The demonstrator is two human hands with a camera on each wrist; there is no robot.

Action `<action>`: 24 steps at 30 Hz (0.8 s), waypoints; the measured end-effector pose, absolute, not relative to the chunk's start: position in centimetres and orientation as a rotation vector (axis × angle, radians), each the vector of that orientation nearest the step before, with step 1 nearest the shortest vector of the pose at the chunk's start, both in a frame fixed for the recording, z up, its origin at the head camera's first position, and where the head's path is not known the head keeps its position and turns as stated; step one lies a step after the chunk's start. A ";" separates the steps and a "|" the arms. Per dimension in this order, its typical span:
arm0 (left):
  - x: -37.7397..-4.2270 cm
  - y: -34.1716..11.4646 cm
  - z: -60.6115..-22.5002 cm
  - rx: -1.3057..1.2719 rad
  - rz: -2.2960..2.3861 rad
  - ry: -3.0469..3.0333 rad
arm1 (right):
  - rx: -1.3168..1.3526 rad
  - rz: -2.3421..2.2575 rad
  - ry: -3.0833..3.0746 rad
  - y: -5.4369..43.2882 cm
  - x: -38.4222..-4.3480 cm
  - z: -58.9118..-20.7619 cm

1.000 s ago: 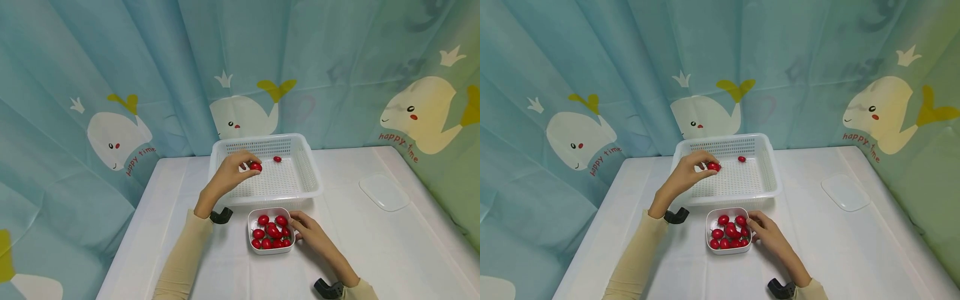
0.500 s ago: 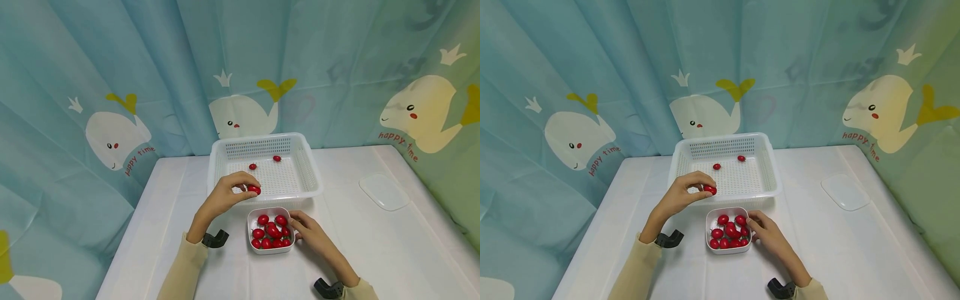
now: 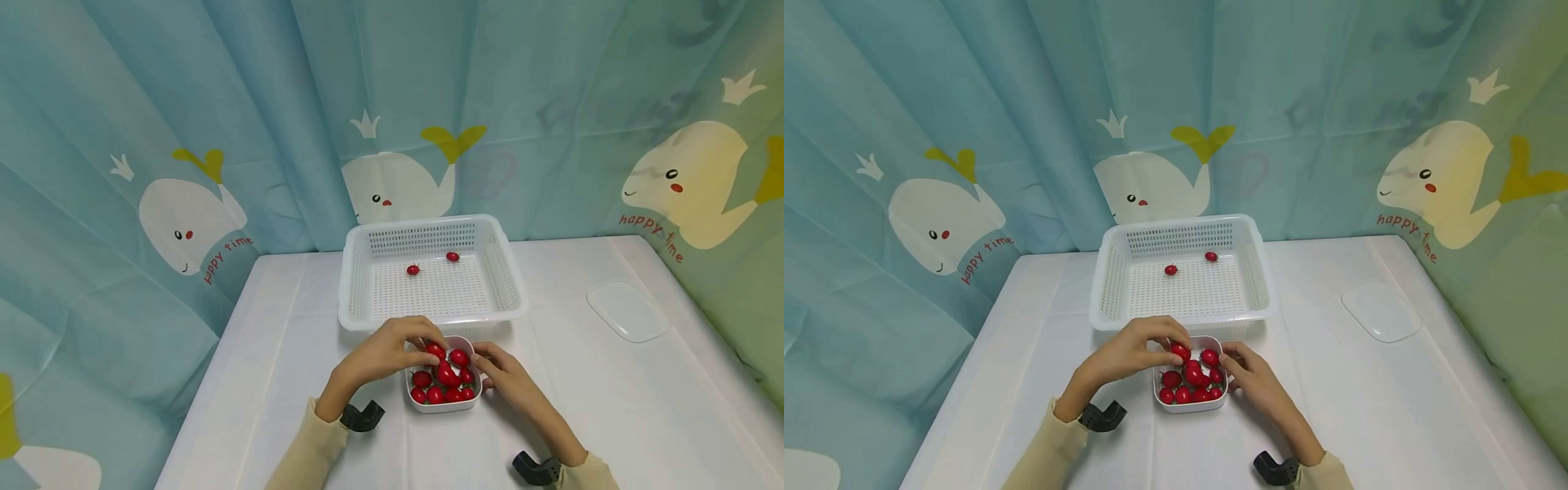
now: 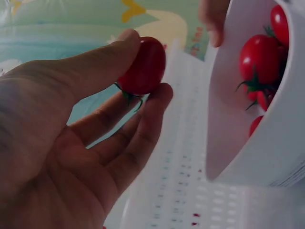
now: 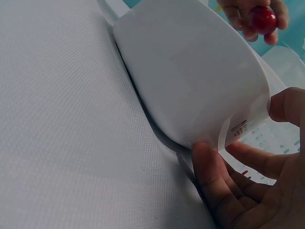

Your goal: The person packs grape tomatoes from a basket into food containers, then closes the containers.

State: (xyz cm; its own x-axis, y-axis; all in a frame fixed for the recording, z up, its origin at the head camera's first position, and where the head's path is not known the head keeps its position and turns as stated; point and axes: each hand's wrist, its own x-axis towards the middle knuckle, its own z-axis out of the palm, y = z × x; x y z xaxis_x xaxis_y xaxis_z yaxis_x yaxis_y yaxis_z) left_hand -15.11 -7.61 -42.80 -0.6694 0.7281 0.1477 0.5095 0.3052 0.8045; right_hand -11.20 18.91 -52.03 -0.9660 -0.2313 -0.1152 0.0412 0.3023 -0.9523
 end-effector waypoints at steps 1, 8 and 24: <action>-15.0 -7.5 -42.9 1.128 1.285 2.319 | -0.180 -1.721 2.341 18.9 -11.2 -52.0; -14.9 -6.7 -43.6 1.138 1.192 2.285 | -0.190 -1.731 2.338 19.0 -11.3 -52.1; -15.0 -5.7 -44.8 1.200 0.939 2.353 | -0.186 -1.723 2.333 19.0 -11.3 -51.9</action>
